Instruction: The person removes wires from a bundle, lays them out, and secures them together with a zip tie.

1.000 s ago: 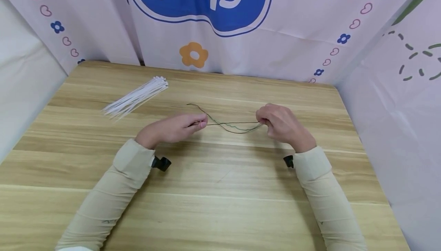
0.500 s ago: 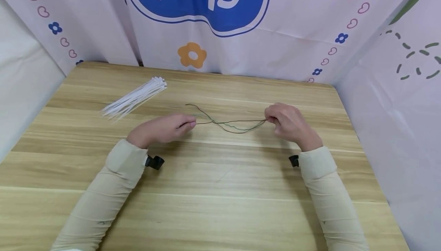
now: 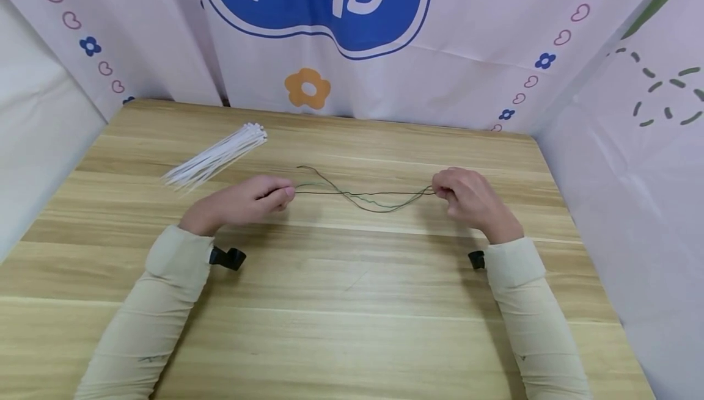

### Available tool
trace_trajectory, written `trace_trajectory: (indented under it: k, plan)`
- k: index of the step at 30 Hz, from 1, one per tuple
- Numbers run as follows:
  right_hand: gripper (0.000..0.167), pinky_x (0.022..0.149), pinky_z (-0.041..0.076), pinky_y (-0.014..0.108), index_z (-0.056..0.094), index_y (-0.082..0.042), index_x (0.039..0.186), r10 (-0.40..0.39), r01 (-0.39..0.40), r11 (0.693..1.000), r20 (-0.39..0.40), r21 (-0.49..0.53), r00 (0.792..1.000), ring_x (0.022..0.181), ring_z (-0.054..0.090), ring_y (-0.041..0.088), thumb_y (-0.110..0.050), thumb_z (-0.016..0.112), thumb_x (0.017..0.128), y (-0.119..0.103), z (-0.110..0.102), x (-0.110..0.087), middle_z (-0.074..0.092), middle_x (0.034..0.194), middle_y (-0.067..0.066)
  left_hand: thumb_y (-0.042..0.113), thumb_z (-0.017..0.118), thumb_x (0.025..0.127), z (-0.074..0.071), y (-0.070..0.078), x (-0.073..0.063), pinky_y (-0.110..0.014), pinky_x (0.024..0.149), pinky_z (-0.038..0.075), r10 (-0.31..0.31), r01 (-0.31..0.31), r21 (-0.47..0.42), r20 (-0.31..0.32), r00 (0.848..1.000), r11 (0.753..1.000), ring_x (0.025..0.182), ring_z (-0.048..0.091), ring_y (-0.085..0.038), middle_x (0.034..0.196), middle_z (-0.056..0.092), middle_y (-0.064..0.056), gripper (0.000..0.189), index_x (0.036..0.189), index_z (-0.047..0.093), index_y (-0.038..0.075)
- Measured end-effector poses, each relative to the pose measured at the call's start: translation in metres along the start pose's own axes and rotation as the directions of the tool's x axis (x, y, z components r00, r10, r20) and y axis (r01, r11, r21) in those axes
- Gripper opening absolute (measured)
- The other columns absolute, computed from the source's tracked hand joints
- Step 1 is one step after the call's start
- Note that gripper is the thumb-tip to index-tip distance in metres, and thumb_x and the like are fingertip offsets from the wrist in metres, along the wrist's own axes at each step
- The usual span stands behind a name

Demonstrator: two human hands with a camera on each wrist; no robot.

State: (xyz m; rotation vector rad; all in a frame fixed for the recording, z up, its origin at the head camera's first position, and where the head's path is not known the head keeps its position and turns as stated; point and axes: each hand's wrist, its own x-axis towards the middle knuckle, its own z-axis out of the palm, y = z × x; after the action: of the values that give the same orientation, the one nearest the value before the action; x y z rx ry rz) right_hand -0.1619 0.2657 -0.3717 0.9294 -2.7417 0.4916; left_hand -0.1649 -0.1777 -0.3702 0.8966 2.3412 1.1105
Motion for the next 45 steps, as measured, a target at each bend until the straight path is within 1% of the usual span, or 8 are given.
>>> trace_trajectory:
  k: [6,13,20,24,32,35,41,45]
  plan:
    - [0.036,0.066,0.039,0.034,0.055,-0.01,0.073,0.023,-0.023,1.0,-0.032,-0.002,0.999,0.07,0.047,0.017,0.022,0.039,0.07,0.005,-0.003,-0.005,0.053,0.072,0.001,0.009,0.041,0.114,-0.007,0.001,-0.006,-0.024,0.064,0.041,-0.025,0.023,-0.055,-0.027,0.999,0.998,0.065,0.04,-0.008,0.075,0.045,-0.004,0.033,0.084,0.052,0.003]
    - [0.036,0.066,0.041,0.033,0.057,-0.011,0.075,0.022,-0.022,1.0,0.003,-0.001,1.0,0.069,0.049,0.017,0.022,0.043,0.074,0.002,-0.006,-0.006,0.055,0.073,0.002,0.001,0.049,0.109,-0.009,-0.002,-0.007,-0.023,0.062,0.044,0.024,-0.013,0.196,-0.057,0.998,0.98,0.066,0.048,-0.007,0.085,0.066,-0.006,0.022,0.106,0.07,0.002]
    - [0.037,0.066,0.042,0.034,0.056,-0.013,0.074,0.016,-0.016,1.0,-0.01,-0.017,1.0,0.069,0.049,0.017,0.022,0.044,0.074,0.002,-0.007,-0.006,0.056,0.073,0.002,-0.004,0.048,0.106,-0.005,0.001,-0.004,-0.026,0.067,0.042,0.045,-0.012,0.407,-0.072,0.996,0.913,0.067,0.046,-0.008,0.072,0.05,0.005,0.034,0.079,0.057,0.014]
    - [0.036,0.065,0.04,0.033,0.054,-0.012,0.072,0.015,-0.015,1.0,-0.021,-0.026,1.0,0.068,0.046,0.017,0.022,0.041,0.072,0.003,-0.007,-0.006,0.052,0.072,0.001,-0.009,0.044,0.104,-0.004,0.004,-0.004,-0.026,0.066,0.039,0.036,-0.001,0.426,-0.075,0.997,0.905,0.066,0.043,-0.008,0.07,0.042,0.006,0.038,0.075,0.05,0.015]
    - [0.035,0.065,0.039,0.033,0.055,-0.01,0.072,0.021,-0.021,0.999,-0.01,-0.04,1.0,0.068,0.046,0.017,0.021,0.041,0.072,0.009,-0.005,-0.008,0.053,0.071,0.002,-0.018,0.042,0.095,-0.008,0.007,-0.005,-0.023,0.063,0.04,0.116,-0.088,0.401,-0.047,0.992,0.912,0.065,0.045,-0.007,0.069,0.054,0.001,0.037,0.076,0.056,0.012]
    - [0.034,0.064,0.038,0.032,0.056,-0.01,0.073,0.009,-0.008,0.999,0.009,-0.048,1.0,0.068,0.045,0.016,0.021,0.043,0.074,0.008,-0.003,-0.008,0.052,0.071,0.001,-0.019,0.042,0.092,-0.011,0.006,-0.004,-0.023,0.062,0.037,0.114,-0.071,0.461,-0.068,0.991,0.885,0.063,0.042,-0.007,0.068,0.048,0.003,0.037,0.075,0.053,0.012]
    - [0.034,0.06,0.032,0.03,0.047,-0.013,0.071,-0.085,0.086,0.993,0.017,-0.083,0.996,0.067,0.041,0.014,0.021,0.043,0.072,0.002,0.003,-0.007,0.044,0.068,-0.002,-0.017,0.047,0.088,-0.015,0.004,-0.003,-0.028,0.061,0.034,0.059,0.046,0.615,-0.15,0.987,0.787,0.062,0.038,-0.01,0.065,0.038,0.004,0.034,0.072,0.05,0.012]
    - [0.036,0.061,0.03,0.03,0.044,-0.014,0.07,-0.091,0.091,0.993,-0.001,-0.075,0.996,0.067,0.037,0.014,0.022,0.041,0.07,0.003,0.003,-0.006,0.038,0.067,-0.003,-0.016,0.051,0.089,-0.014,0.002,-0.002,-0.029,0.061,0.036,0.065,0.057,0.643,-0.164,0.984,0.764,0.062,0.04,-0.011,0.065,0.041,0.003,0.032,0.072,0.052,0.011]
